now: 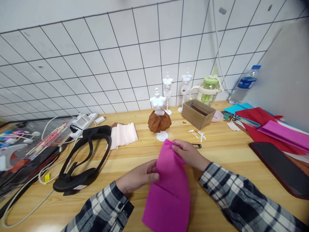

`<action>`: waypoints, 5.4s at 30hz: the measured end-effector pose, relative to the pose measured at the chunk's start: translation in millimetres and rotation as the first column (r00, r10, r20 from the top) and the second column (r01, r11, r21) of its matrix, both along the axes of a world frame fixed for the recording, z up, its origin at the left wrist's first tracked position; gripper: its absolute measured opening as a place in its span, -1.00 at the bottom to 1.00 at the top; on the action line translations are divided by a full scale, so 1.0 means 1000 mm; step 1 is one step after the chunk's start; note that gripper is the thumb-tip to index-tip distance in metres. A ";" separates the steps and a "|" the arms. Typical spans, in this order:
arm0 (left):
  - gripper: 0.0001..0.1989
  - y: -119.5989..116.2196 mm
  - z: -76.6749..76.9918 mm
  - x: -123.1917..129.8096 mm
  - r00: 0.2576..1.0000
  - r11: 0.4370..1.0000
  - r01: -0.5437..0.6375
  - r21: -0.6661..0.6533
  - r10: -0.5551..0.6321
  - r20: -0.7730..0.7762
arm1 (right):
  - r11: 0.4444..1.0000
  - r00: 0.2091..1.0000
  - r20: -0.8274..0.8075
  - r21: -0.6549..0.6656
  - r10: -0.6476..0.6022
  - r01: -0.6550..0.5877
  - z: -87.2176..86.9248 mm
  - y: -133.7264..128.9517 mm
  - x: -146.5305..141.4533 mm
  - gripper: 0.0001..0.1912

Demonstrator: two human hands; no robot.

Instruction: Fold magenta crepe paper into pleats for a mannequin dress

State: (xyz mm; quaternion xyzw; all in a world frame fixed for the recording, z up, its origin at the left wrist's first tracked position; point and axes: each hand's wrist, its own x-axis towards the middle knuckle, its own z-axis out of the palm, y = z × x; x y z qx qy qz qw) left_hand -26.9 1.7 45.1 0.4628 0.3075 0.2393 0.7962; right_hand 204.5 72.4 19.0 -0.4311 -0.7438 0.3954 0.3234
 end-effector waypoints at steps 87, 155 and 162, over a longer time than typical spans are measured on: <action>-0.43 -0.001 -0.011 -0.021 0.957 0.965 -0.250 -0.075 0.258 0.129 | 0.995 0.865 0.492 0.081 -0.094 0.062 0.010 -0.032 0.025 -0.63; -0.38 0.001 -0.015 -0.016 0.970 0.962 -0.139 -0.236 0.180 0.162 | 0.998 0.885 0.463 -0.045 0.055 -0.038 0.017 -0.036 0.020 -0.60; -0.41 -0.002 -0.011 -0.014 0.976 0.962 -0.143 -0.231 0.176 0.128 | 0.999 0.833 0.553 -0.039 0.030 -0.010 0.022 -0.041 0.014 -0.61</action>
